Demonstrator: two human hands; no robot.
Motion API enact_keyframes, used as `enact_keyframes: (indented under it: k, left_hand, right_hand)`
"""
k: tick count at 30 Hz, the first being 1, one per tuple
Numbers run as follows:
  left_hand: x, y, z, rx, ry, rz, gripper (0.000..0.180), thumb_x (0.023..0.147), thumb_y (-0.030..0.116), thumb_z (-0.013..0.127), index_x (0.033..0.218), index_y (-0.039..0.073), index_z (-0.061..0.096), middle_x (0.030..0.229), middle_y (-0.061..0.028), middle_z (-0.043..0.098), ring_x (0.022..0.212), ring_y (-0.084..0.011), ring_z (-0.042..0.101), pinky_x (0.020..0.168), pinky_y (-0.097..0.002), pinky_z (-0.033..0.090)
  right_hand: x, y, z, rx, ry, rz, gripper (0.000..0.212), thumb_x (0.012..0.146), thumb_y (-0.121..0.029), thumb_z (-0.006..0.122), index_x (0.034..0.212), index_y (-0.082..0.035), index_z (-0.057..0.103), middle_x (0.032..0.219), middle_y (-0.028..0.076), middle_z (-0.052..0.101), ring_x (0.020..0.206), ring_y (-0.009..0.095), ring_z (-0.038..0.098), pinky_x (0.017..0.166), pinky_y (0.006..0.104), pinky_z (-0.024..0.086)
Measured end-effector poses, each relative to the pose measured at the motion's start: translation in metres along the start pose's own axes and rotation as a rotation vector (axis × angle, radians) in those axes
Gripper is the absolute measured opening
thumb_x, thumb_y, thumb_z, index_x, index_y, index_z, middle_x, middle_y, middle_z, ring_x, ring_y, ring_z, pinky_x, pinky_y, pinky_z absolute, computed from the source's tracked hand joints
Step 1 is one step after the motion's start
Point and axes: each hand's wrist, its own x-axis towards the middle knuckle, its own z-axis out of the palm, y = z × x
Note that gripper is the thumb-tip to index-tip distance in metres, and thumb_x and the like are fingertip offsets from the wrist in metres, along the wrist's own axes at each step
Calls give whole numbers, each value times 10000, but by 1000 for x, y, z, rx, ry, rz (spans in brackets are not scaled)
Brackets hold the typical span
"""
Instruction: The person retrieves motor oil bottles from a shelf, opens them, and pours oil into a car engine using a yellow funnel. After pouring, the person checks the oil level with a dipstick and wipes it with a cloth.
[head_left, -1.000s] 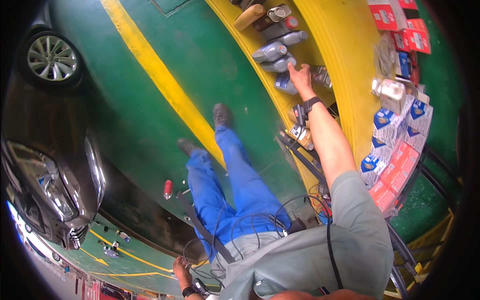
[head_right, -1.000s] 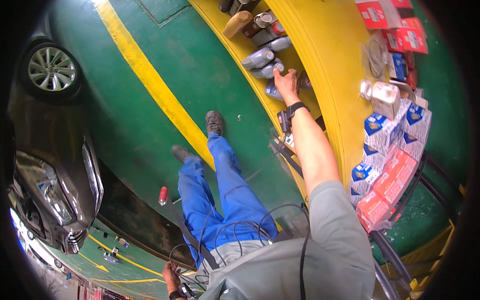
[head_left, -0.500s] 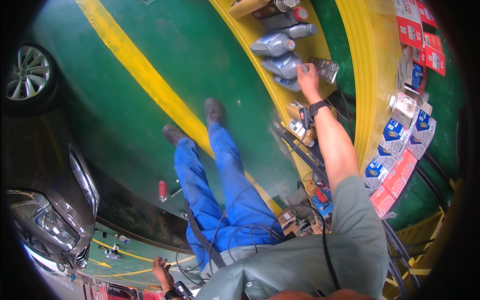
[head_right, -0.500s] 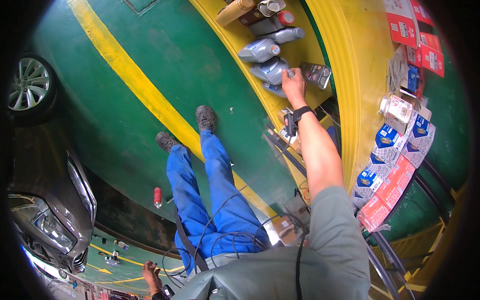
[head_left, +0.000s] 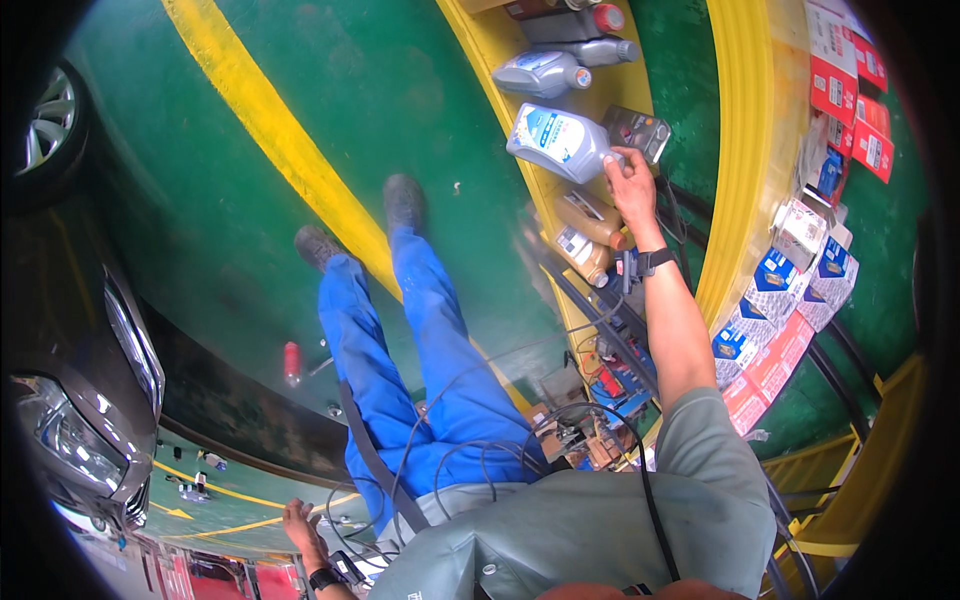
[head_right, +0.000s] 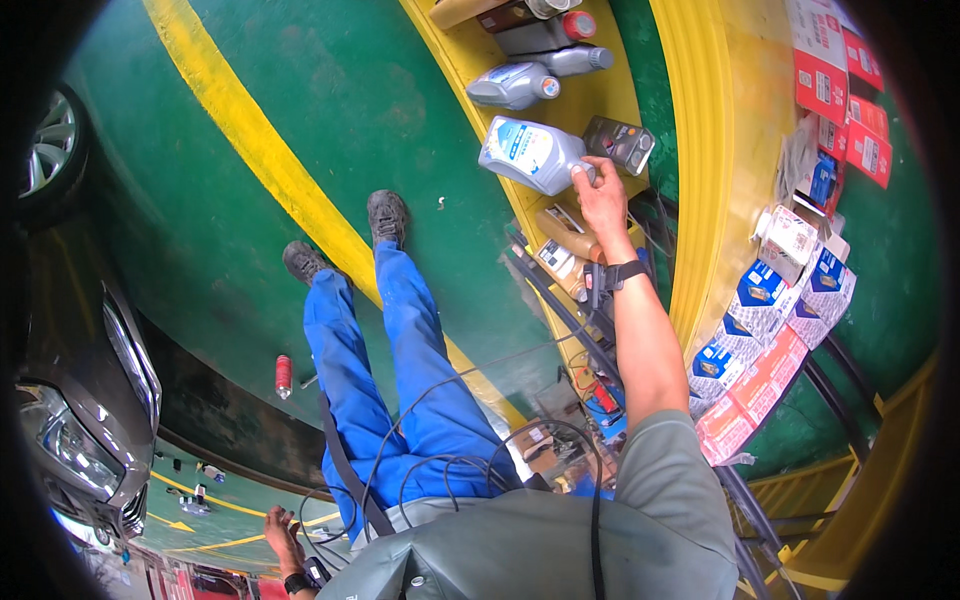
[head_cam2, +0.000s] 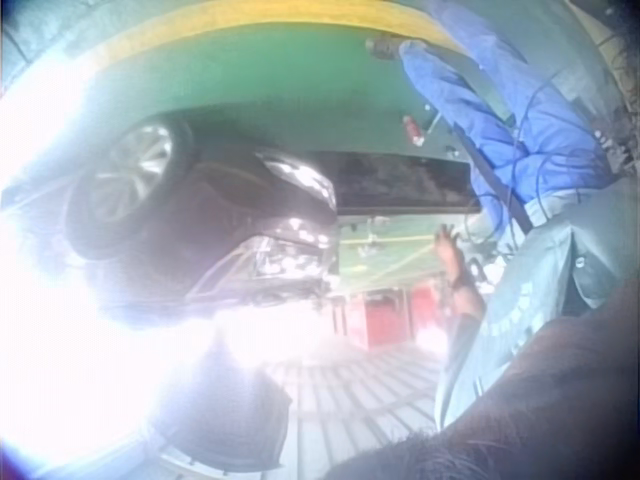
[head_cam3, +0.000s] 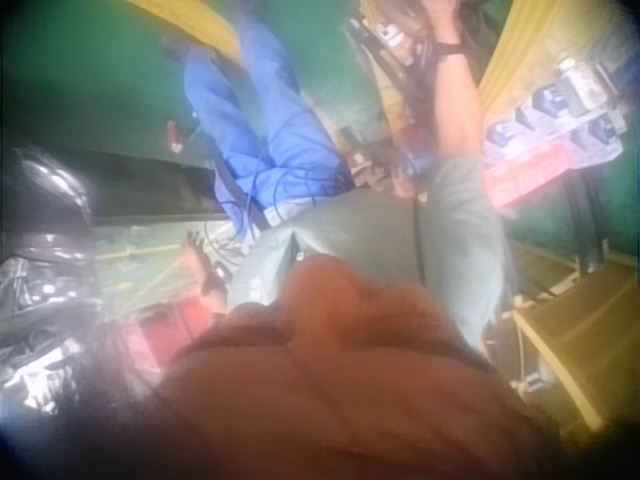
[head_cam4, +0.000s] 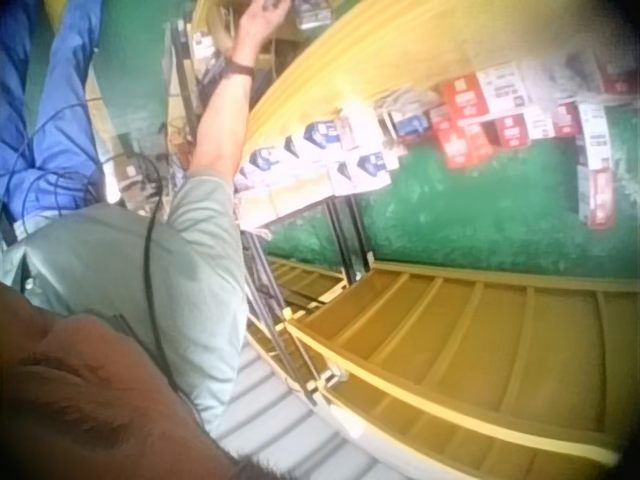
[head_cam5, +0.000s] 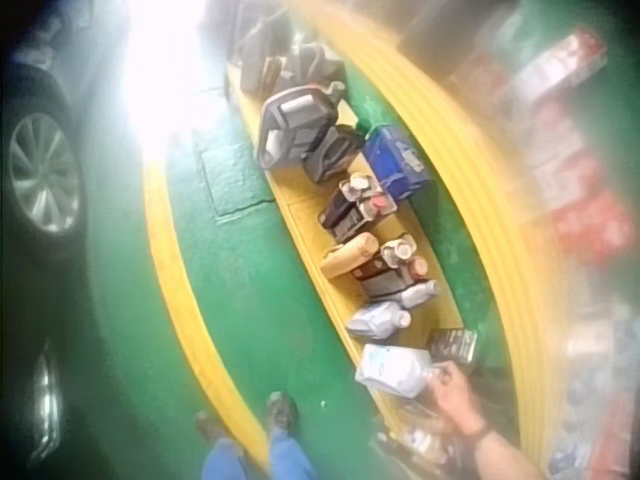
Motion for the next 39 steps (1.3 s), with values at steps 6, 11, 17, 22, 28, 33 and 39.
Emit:
enact_keyframes:
  k: [6, 11, 17, 22, 28, 33, 39]
  left_hand:
    - [-11, -1, 4, -16, 36, -28, 358, 982, 331, 568, 1238, 82, 584, 1174, -69, 601, 1031, -219, 622, 776, -375, 498]
    - [-11, -3, 6, -19, 52, -35, 349, 950, 348, 615, 1207, 112, 603, 1147, -44, 617, 978, -186, 647, 707, -344, 518]
    - [-9, -3, 13, -30, 56, -17, 337, 955, 347, 596, 1200, 115, 600, 1137, -40, 617, 975, -189, 644, 699, -347, 512]
    - [-3, -7, 15, -41, 65, -8, 310, 972, 332, 563, 1193, 118, 599, 1121, -37, 617, 973, -191, 644, 692, -352, 511]
    - [5, -14, 20, -8, 54, -36, 280, 977, 321, 548, 1168, 123, 599, 1100, -34, 611, 962, -200, 647, 687, -360, 506]
    - [8, -3, 43, -2, 31, -76, 272, 978, 321, 549, 1159, 125, 603, 1112, -27, 610, 961, -201, 645, 692, -371, 505]
    - [10, 6, 49, -8, 24, -48, 271, 988, 330, 533, 1159, 131, 602, 1121, -18, 612, 951, -186, 649, 698, -375, 509]
  right_hand:
    - [7, 6, 0, 24, -18, -12, 310, 953, -263, 725, 1192, -85, 639, 697, -25, 637, 587, 60, 558, 548, 258, 441]
    - [17, 7, 10, -129, 41, -55, 321, 937, -287, 740, 1160, -73, 655, 768, 28, 688, 671, 109, 621, 635, 300, 504]
    - [23, -9, 31, -317, 104, -72, 398, 904, -385, 722, 1138, -69, 660, 953, 221, 741, 929, 396, 724, 818, 455, 552]
    - [32, -10, 51, -410, 127, -50, 420, 902, -409, 711, 1141, -68, 663, 985, 241, 741, 965, 412, 720, 850, 465, 552]
    - [41, -27, 58, -646, 9, 38, 530, 910, -456, 666, 1257, -59, 599, 1065, 259, 731, 1034, 442, 696, 913, 501, 533]
    - [46, -52, 55, -815, -115, 97, 629, 913, -502, 652, 1331, -45, 543, 1108, 276, 720, 1069, 452, 685, 952, 512, 522]
    - [54, -69, 61, -917, 78, -43, 770, 913, -618, 622, 1381, -17, 505, 1217, 297, 681, 1169, 444, 647, 1013, 504, 488]
